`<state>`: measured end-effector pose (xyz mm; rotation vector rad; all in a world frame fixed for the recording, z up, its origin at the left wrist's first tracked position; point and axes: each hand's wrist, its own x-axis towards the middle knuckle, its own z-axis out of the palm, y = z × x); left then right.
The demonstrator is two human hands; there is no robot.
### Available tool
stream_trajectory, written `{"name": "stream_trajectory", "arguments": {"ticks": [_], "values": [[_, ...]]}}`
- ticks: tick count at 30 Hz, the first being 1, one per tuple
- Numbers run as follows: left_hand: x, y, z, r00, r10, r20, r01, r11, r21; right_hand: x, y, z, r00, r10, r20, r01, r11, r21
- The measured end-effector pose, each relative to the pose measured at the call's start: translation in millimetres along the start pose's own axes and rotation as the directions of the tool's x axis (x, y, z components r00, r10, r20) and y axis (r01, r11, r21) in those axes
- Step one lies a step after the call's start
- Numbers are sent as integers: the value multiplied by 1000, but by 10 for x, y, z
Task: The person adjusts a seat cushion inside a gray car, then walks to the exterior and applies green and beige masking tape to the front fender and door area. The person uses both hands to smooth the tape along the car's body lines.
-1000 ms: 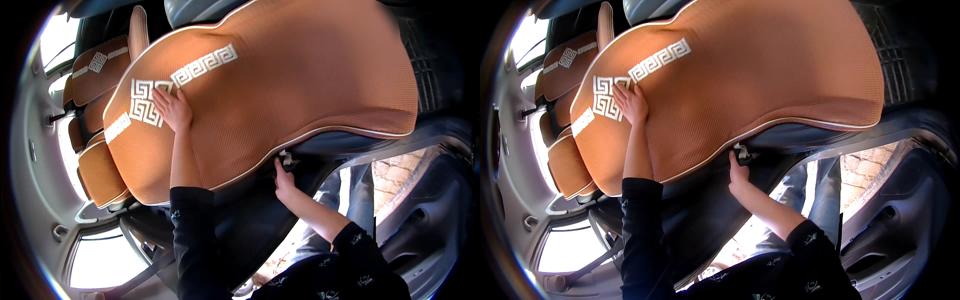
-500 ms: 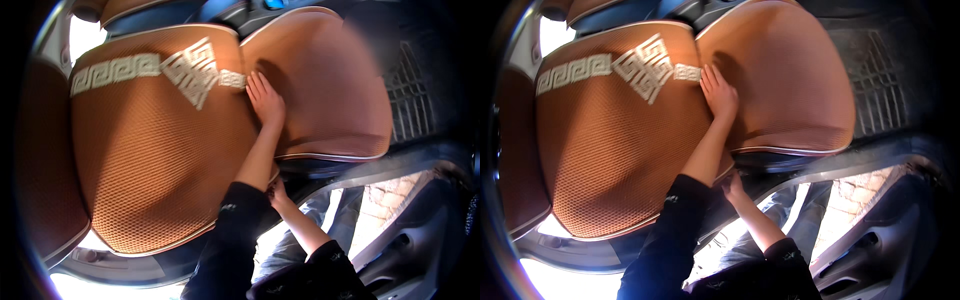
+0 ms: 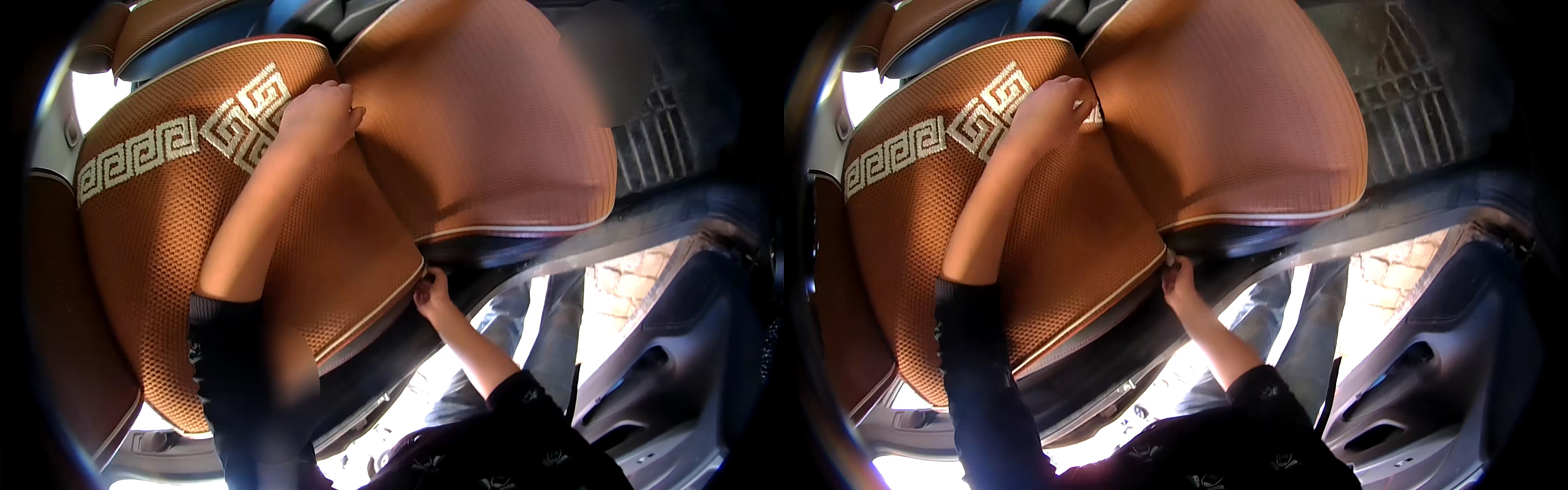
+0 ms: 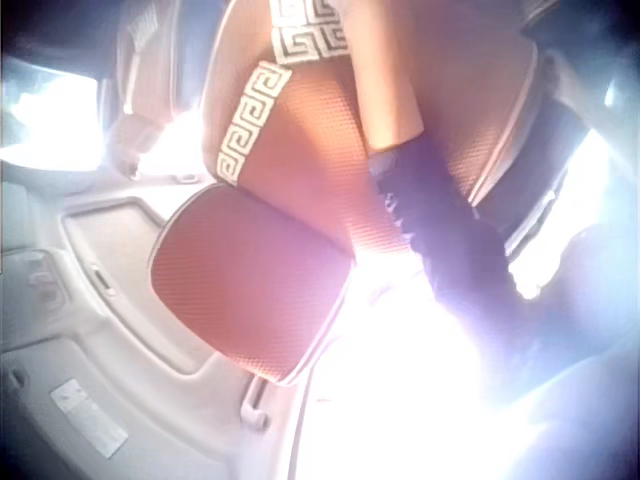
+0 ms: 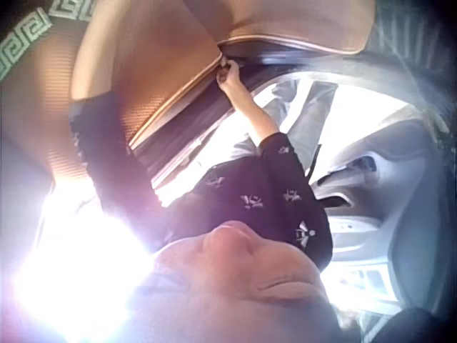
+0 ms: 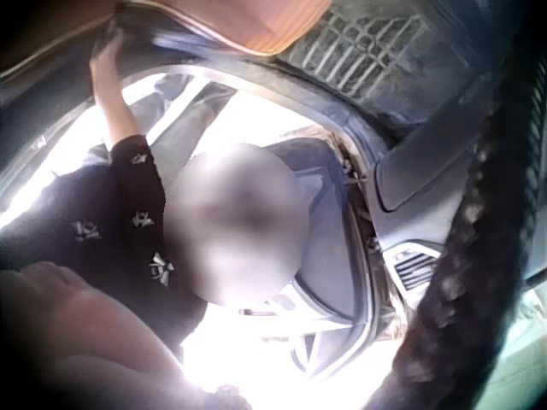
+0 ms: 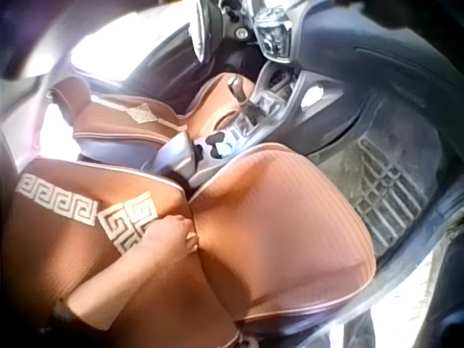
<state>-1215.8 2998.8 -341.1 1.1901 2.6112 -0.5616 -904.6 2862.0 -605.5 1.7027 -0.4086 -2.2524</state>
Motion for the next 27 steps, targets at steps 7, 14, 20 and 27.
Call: {"name": "stream_trajectory", "arguments": {"ticks": [7,14,20,27], "values": [[-81,247,-199,989,99,-111,-102,994,-25,-266,42,-41,999,16,-27,-14,998,57],[-8,-1,-152,977,-60,-203,117,952,282,-496,-453,-208,993,24,-113,-21,999,28],[95,-246,26,969,-211,-131,246,888,390,-506,-792,-509,996,49,-77,-44,997,71],[172,-458,280,970,-165,-176,223,892,394,-647,-937,-352,989,-108,-102,104,994,-42]]}}
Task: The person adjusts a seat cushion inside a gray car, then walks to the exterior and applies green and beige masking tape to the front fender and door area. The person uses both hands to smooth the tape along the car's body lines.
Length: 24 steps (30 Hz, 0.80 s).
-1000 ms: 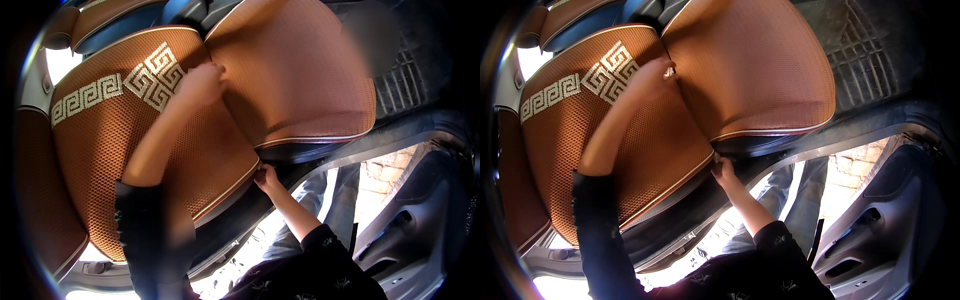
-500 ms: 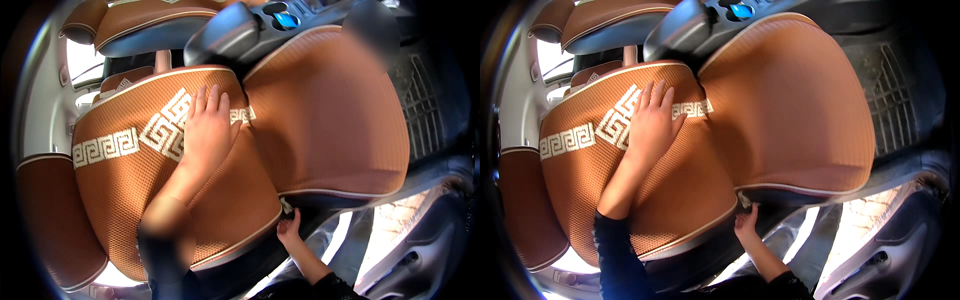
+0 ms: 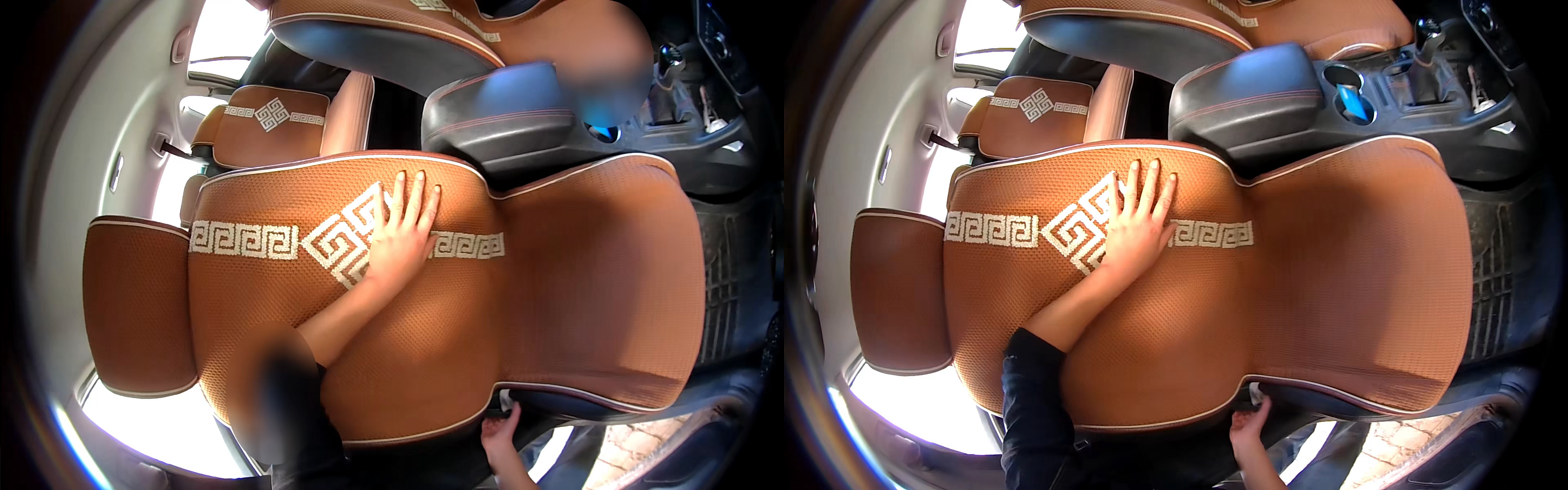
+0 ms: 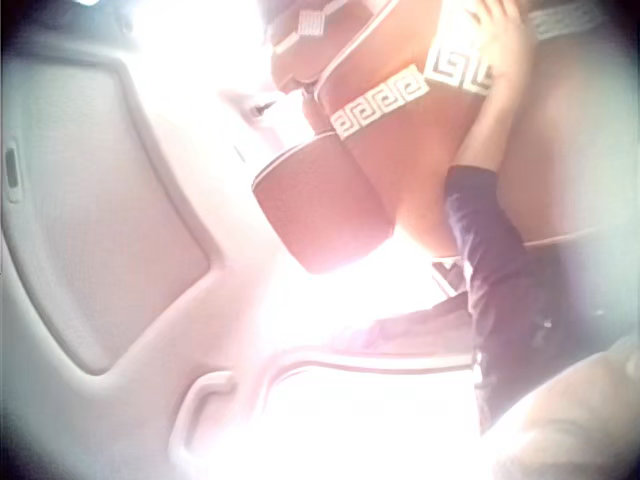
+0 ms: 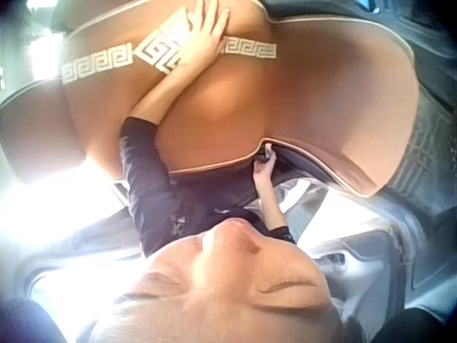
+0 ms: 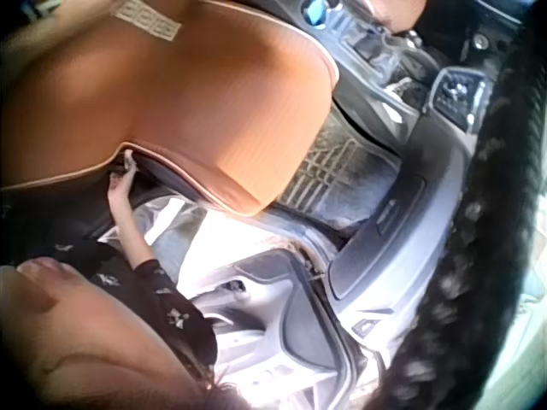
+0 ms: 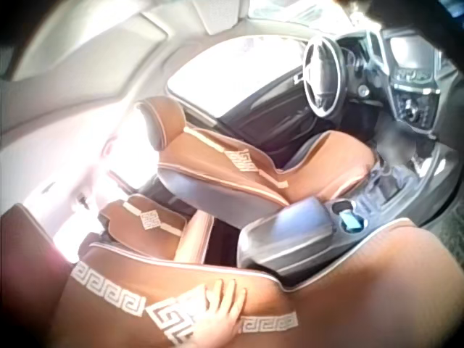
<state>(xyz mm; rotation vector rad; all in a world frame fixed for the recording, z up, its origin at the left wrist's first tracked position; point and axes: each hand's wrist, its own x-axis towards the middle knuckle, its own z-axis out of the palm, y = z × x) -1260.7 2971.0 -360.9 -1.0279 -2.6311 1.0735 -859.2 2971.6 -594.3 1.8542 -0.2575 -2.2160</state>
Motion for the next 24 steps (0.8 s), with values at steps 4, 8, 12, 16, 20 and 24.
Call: {"name": "stream_trajectory", "arguments": {"ticks": [4,8,12,16,20,24], "values": [[-2,4,126,1000,-5,-31,4,999,-35,-85,-78,41,996,87,23,-76,951,-298],[13,162,240,995,-90,-46,90,996,-5,-291,-412,-54,982,40,183,24,942,-336],[-104,1036,443,983,-85,-161,9,907,-421,-726,-954,-490,926,-74,371,185,945,-271],[-635,2403,702,970,196,141,31,477,-878,-1167,-1337,-1351,871,-420,255,485,816,-314],[-925,3149,650,999,8,50,34,635,-772,-1628,-1492,-2286,743,-669,-14,652,728,-210],[-924,3099,840,999,34,33,3,647,-762,-2158,-1290,-2747,650,-751,-117,734,660,-163]]}}
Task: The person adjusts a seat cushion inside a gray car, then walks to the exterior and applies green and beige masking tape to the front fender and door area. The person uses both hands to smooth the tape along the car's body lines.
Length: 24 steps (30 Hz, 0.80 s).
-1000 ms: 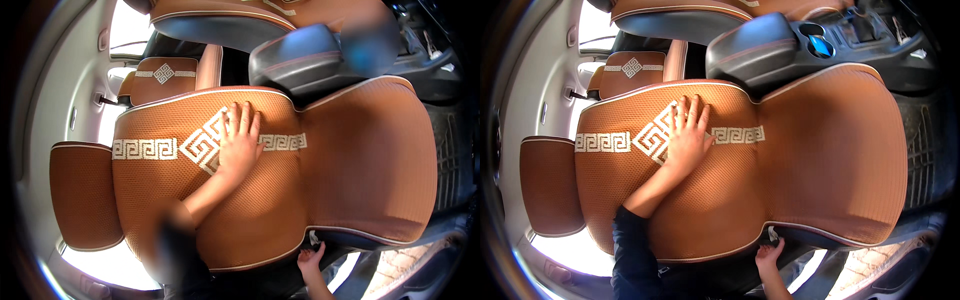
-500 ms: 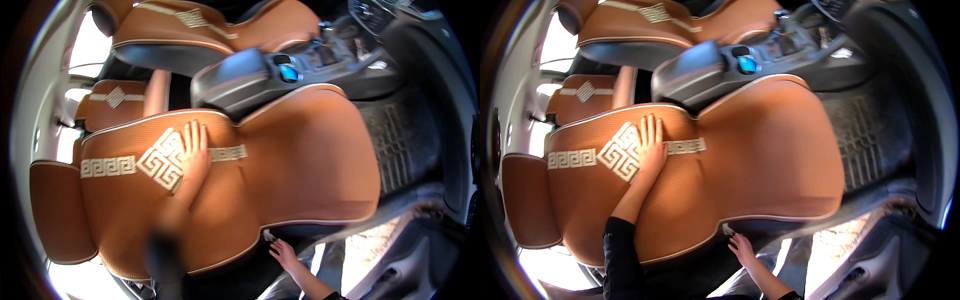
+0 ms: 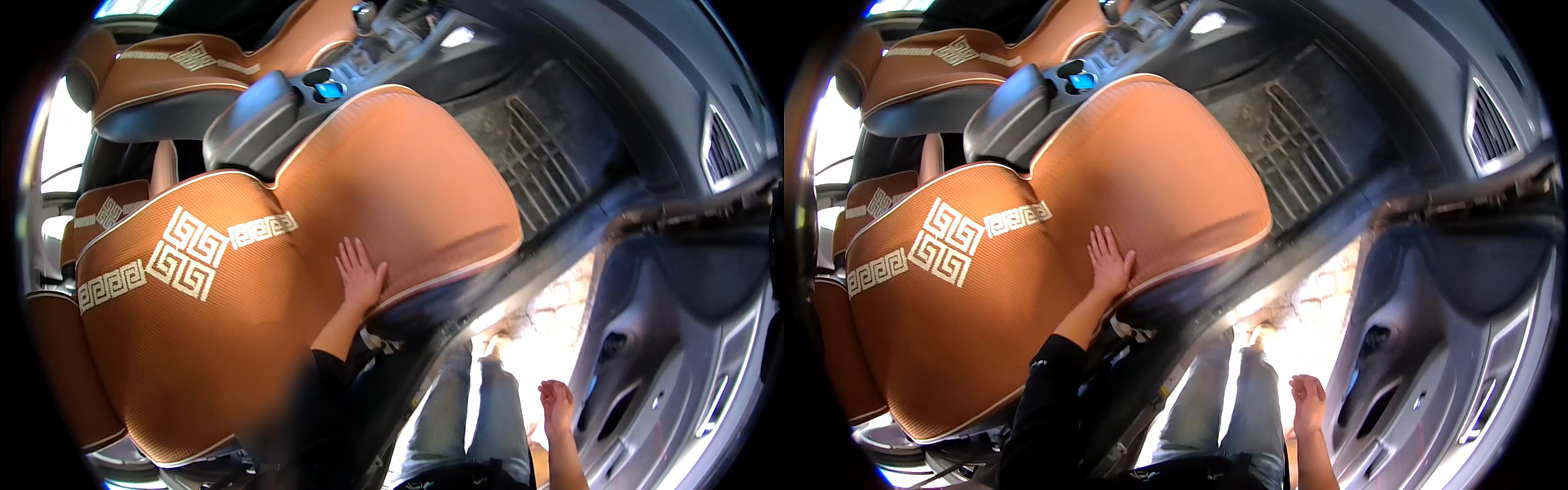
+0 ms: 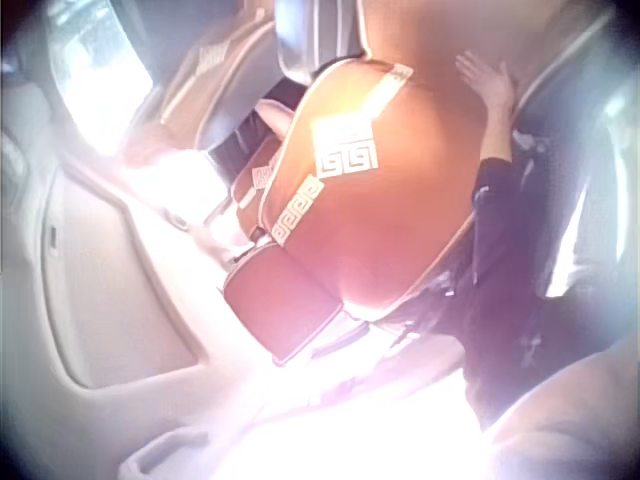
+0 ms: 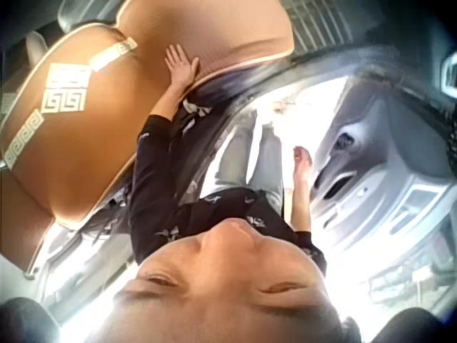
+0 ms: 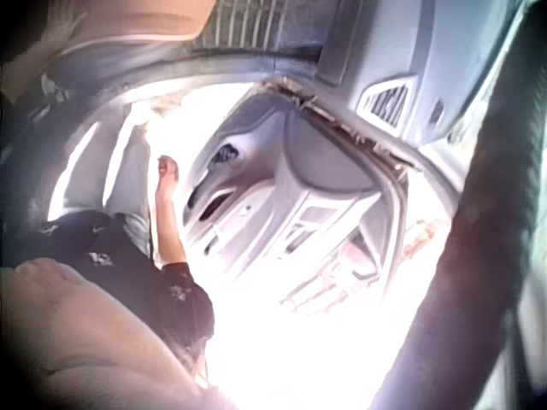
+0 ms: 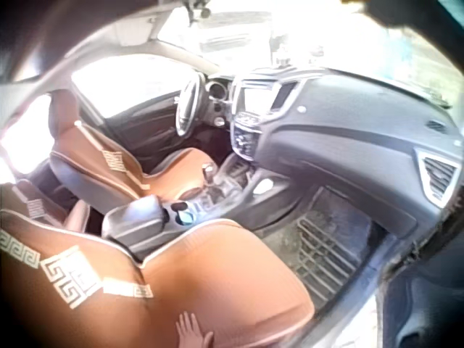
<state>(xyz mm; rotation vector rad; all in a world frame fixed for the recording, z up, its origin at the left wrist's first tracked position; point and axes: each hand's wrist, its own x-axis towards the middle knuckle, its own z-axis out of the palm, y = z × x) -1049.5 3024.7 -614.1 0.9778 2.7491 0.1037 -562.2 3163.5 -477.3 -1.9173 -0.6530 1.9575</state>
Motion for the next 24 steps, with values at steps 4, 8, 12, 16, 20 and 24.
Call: {"name": "stream_trajectory", "arguments": {"ticks": [4,8,12,16,20,24], "values": [[99,106,-80,974,-160,159,163,987,-6,-364,231,-269,997,46,69,-48,998,32],[120,541,32,861,-464,209,502,840,-205,-819,612,-624,984,57,168,-70,995,72],[-484,1274,46,934,-356,-28,335,900,-278,-1372,1121,-1434,995,69,68,-82,972,219],[-1575,2153,213,942,-109,-319,-30,916,-400,-1831,1633,-2315,988,115,-105,-100,986,137],[-3352,2440,618,892,420,169,-199,699,-687,-1954,2425,-3300,990,110,-93,-109,994,12],[-4950,1912,668,508,735,448,-324,646,-692,-2081,3317,-4277,967,82,-243,-81,997,17]]}}
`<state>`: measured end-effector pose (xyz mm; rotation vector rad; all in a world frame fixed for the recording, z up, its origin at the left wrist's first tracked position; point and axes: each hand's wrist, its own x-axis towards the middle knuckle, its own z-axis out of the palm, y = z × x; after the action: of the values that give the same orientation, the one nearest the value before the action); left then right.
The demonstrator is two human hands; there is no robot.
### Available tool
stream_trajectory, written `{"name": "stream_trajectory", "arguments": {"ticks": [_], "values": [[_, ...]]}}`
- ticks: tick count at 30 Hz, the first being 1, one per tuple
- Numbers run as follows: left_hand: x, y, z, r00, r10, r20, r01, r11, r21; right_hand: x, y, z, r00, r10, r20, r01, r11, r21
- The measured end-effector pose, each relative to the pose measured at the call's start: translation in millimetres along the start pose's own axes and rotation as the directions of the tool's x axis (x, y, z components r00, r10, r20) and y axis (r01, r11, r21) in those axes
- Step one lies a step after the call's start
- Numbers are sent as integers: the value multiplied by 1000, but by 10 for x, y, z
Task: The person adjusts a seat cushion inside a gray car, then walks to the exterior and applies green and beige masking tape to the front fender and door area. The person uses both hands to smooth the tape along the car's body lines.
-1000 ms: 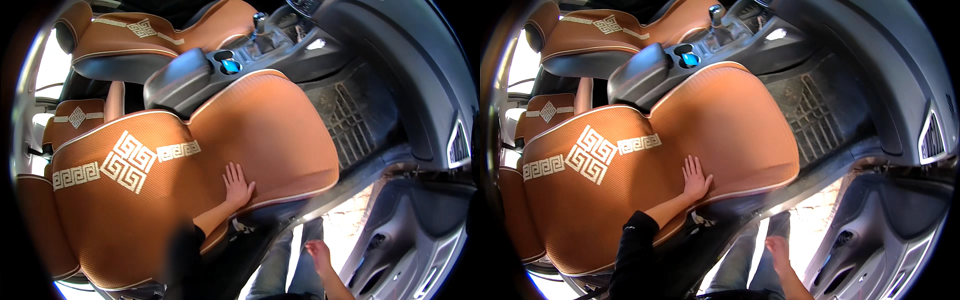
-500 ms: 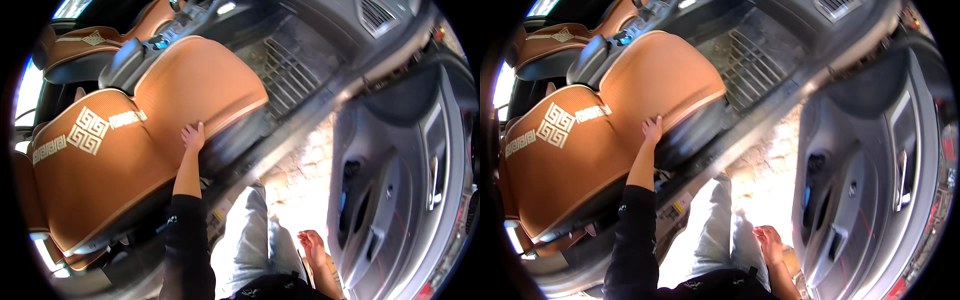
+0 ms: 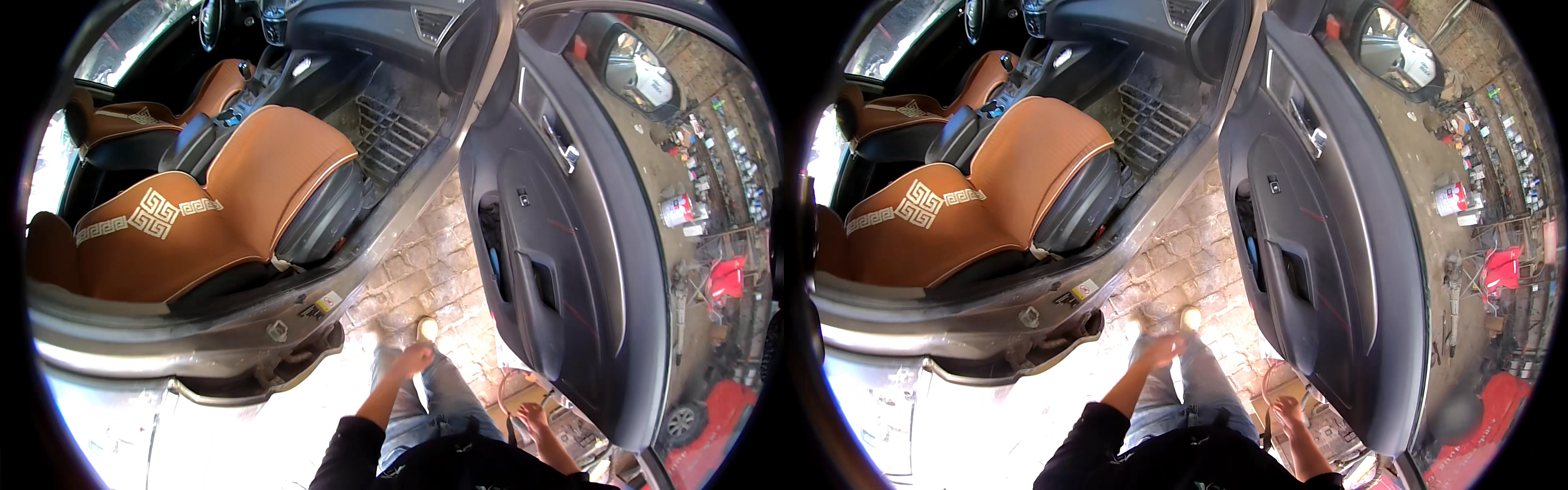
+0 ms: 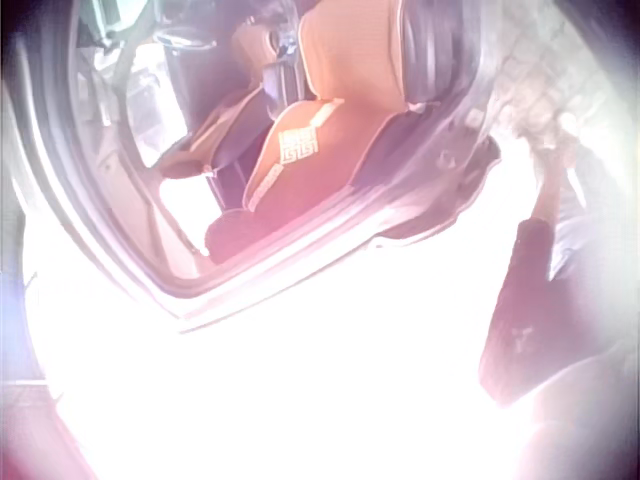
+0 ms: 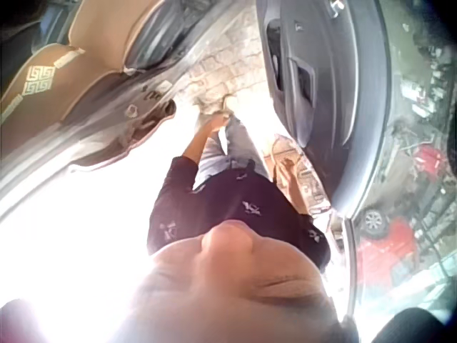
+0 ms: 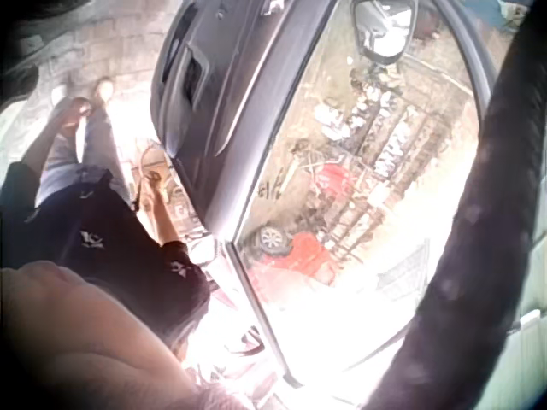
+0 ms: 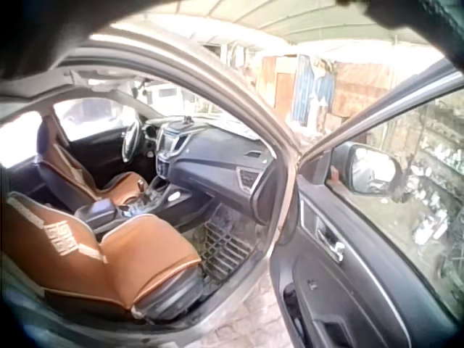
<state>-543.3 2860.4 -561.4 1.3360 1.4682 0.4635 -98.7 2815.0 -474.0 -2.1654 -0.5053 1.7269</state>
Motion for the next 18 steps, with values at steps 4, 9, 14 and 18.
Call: {"name": "stream_trajectory", "arguments": {"ticks": [4,9,14,18], "values": [[-1422,-841,792,992,-118,-38,123,960,252,214,255,-1308,788,-454,-415,548,825,137],[-2496,-1359,422,908,-417,-43,420,902,101,77,-535,-2010,620,-546,-563,779,343,525],[-3242,-1523,169,618,-470,-631,360,882,-305,-124,-817,-1672,408,-657,-634,854,520,11],[-3963,-1234,464,560,-475,-679,217,875,-433,-212,-934,-1706,458,-585,-670,757,652,-52]]}}
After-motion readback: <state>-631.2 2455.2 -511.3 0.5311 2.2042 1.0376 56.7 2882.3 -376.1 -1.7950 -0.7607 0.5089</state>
